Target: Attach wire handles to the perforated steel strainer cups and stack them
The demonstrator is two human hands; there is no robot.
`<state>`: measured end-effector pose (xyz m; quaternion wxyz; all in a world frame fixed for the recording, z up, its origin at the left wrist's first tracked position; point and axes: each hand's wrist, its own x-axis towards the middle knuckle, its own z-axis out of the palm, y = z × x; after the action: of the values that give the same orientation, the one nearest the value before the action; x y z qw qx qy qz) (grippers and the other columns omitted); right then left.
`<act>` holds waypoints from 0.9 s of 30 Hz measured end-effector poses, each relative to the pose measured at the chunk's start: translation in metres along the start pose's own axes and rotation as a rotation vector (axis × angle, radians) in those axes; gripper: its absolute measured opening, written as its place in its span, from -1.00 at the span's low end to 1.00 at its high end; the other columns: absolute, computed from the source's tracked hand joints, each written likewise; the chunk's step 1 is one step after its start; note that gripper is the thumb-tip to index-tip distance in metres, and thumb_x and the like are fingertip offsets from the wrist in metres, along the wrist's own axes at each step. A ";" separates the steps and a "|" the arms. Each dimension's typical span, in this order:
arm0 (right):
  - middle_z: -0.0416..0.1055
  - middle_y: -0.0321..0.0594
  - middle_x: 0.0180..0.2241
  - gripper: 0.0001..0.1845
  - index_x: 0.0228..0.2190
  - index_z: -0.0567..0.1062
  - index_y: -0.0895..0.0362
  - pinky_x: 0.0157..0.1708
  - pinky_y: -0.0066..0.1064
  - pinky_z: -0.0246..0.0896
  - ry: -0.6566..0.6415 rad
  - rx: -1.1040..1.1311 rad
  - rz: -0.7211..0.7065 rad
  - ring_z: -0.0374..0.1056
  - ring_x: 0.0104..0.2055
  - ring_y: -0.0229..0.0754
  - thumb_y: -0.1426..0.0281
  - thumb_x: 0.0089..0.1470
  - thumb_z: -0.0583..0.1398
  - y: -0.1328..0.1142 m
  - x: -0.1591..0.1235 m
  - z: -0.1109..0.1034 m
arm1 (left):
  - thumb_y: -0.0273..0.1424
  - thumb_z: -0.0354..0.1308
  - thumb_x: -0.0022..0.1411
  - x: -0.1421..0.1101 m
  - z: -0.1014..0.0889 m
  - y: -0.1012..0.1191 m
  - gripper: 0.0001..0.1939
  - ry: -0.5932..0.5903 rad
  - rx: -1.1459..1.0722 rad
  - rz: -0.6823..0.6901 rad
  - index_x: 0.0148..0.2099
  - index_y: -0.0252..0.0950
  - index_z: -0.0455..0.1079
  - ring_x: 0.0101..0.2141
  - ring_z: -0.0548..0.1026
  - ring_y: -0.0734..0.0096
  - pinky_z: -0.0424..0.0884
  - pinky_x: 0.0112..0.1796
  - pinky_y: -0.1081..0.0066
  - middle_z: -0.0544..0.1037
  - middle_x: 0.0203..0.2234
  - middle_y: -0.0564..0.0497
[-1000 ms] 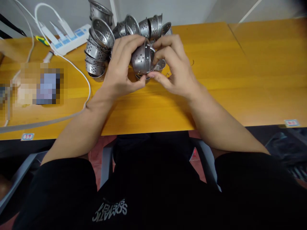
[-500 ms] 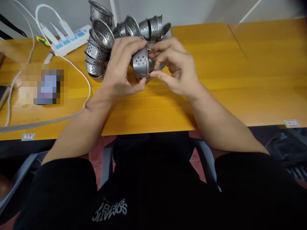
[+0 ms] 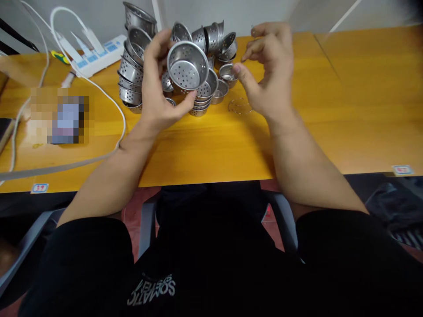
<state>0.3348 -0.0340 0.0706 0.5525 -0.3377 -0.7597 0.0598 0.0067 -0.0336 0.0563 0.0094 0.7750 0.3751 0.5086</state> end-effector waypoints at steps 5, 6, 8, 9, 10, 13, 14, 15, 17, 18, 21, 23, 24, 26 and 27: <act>0.66 -0.11 -0.07 -0.18 -0.17 0.77 -0.25 0.16 0.38 0.82 -0.344 -0.216 0.063 0.59 -0.08 0.22 -0.71 0.25 0.48 0.104 -0.012 -0.044 | 0.06 0.15 0.63 -0.009 0.007 0.012 -0.18 -0.010 -0.078 0.068 0.75 0.22 -0.06 0.76 0.41 0.01 0.41 0.82 -0.10 0.39 0.73 -0.12; 0.61 -0.15 -0.20 -0.10 -0.22 0.77 -0.21 0.07 0.35 0.85 -0.430 -0.220 0.056 0.51 -0.24 0.13 -0.76 0.15 0.49 0.123 -0.016 -0.049 | 0.03 0.11 0.67 -0.010 0.010 0.011 -0.23 -0.011 -0.082 0.081 0.74 0.21 -0.06 0.76 0.41 0.07 0.41 0.82 -0.08 0.40 0.72 -0.12; 0.47 -0.24 -0.41 -0.04 -0.32 0.74 -0.18 -0.03 0.27 0.87 -0.586 -0.201 0.048 0.28 -0.45 -0.02 -0.81 0.07 0.49 0.150 -0.022 -0.053 | 0.02 0.08 0.70 -0.011 0.019 0.006 -0.28 0.005 -0.094 0.097 0.73 0.24 -0.03 0.74 0.45 0.07 0.42 0.81 -0.10 0.43 0.71 -0.11; 0.40 -0.28 -0.46 -0.03 -0.33 0.73 -0.16 -0.04 0.23 0.88 -0.603 -0.186 0.030 0.23 -0.48 -0.05 -0.80 0.07 0.49 0.155 -0.024 -0.052 | 0.05 0.09 0.70 -0.011 0.024 0.003 -0.28 0.019 -0.114 0.114 0.74 0.26 -0.01 0.72 0.48 0.05 0.45 0.79 -0.13 0.46 0.69 -0.10; 0.36 -0.28 -0.47 0.00 -0.33 0.73 -0.14 -0.04 0.21 0.89 -0.579 -0.180 0.017 0.21 -0.48 -0.06 -0.82 0.06 0.49 0.154 -0.025 -0.049 | 0.07 0.10 0.68 -0.011 0.028 -0.002 -0.27 0.040 -0.147 0.136 0.74 0.29 0.01 0.70 0.51 0.01 0.49 0.76 -0.17 0.49 0.66 -0.10; 0.52 -0.08 -0.27 0.12 -0.13 0.83 -0.05 0.05 0.36 0.87 -0.368 -0.204 0.014 0.46 -0.32 0.10 -0.84 0.08 0.42 0.119 -0.020 -0.036 | 0.14 0.15 0.62 -0.010 0.039 -0.013 -0.15 -0.002 -0.187 0.119 0.78 0.34 -0.03 0.70 0.51 -0.07 0.52 0.71 -0.27 0.50 0.69 -0.08; 0.61 0.05 -0.10 0.10 0.03 0.85 -0.02 0.14 0.49 0.83 -0.328 -0.200 0.015 0.62 -0.16 0.25 -0.77 0.21 0.41 0.100 -0.018 -0.031 | 0.15 0.19 0.60 -0.010 0.041 -0.016 -0.09 -0.051 -0.157 0.072 0.81 0.34 -0.06 0.72 0.48 -0.10 0.50 0.72 -0.28 0.48 0.72 -0.07; 0.67 0.11 0.10 0.00 0.25 0.82 -0.04 0.29 0.50 0.79 -0.326 -0.178 0.002 0.70 0.07 0.36 -0.64 0.40 0.38 0.080 -0.014 -0.026 | 0.16 0.21 0.57 -0.010 0.043 -0.018 -0.02 -0.093 -0.120 0.018 0.84 0.33 -0.08 0.74 0.46 -0.13 0.47 0.74 -0.29 0.46 0.74 -0.07; 0.62 0.05 0.38 -0.17 0.55 0.65 -0.17 0.42 0.33 0.75 -0.302 -0.065 -0.065 0.73 0.25 0.31 -0.36 0.58 0.39 0.042 -0.009 -0.017 | 0.19 0.27 0.54 -0.010 0.045 -0.021 0.07 -0.154 -0.070 -0.066 0.89 0.31 -0.08 0.76 0.42 -0.18 0.41 0.78 -0.30 0.43 0.77 -0.06; 0.59 -0.04 0.48 -0.23 0.61 0.60 -0.30 0.44 0.25 0.76 -0.302 -0.009 -0.081 0.69 0.35 0.29 -0.30 0.60 0.39 0.026 -0.008 -0.011 | 0.21 0.29 0.52 -0.010 0.047 -0.022 0.08 -0.158 -0.074 -0.081 0.90 0.32 -0.05 0.76 0.43 -0.20 0.43 0.78 -0.31 0.44 0.77 -0.06; 0.49 -0.17 0.68 -0.27 0.62 0.60 -0.44 0.54 0.38 0.70 -0.326 0.041 -0.087 0.41 0.73 0.42 -0.24 0.59 0.40 -0.004 -0.008 0.007 | 0.26 0.39 0.47 -0.011 0.054 -0.030 0.14 -0.172 -0.153 -0.098 0.91 0.43 0.01 0.76 0.43 -0.23 0.47 0.76 -0.32 0.43 0.78 0.03; 0.46 -0.33 0.73 -0.31 0.54 0.68 -0.52 0.66 0.47 0.58 -0.325 0.043 -0.056 0.27 0.84 0.43 -0.28 0.52 0.43 -0.009 -0.011 0.019 | 0.28 0.49 0.39 -0.011 0.059 -0.036 0.27 -0.192 -0.203 -0.121 0.93 0.51 -0.05 0.79 0.39 -0.26 0.49 0.75 -0.35 0.38 0.82 0.11; 0.43 -0.41 0.76 -0.33 0.49 0.71 -0.55 0.72 0.48 0.51 -0.325 0.048 -0.043 0.23 0.87 0.41 -0.30 0.49 0.45 -0.008 -0.012 0.025 | 0.30 0.53 0.34 -0.011 0.062 -0.040 0.35 -0.212 -0.216 -0.129 0.95 0.52 -0.09 0.81 0.35 -0.27 0.49 0.75 -0.37 0.34 0.84 0.14; 0.39 -0.50 0.78 -0.38 0.44 0.75 -0.57 0.79 0.45 0.42 -0.319 0.063 -0.032 0.20 0.89 0.36 -0.29 0.48 0.46 -0.006 -0.013 0.034 | 0.34 0.56 0.29 -0.011 0.065 -0.046 0.44 -0.277 -0.206 -0.119 0.96 0.53 -0.15 0.86 0.26 -0.25 0.50 0.74 -0.41 0.31 0.86 0.20; 0.39 -0.51 0.78 -0.41 0.43 0.76 -0.56 0.81 0.45 0.38 -0.318 0.063 -0.030 0.17 0.91 0.33 -0.28 0.49 0.45 -0.005 -0.013 0.037 | 0.37 0.55 0.29 -0.010 0.066 -0.049 0.44 -0.316 -0.189 -0.100 0.97 0.53 -0.16 0.88 0.21 -0.22 0.50 0.74 -0.42 0.31 0.86 0.23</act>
<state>0.3021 -0.0348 0.0485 0.4362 -0.2951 -0.8404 0.1282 0.0290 0.0200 -0.0032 0.1664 0.8212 0.3575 0.4125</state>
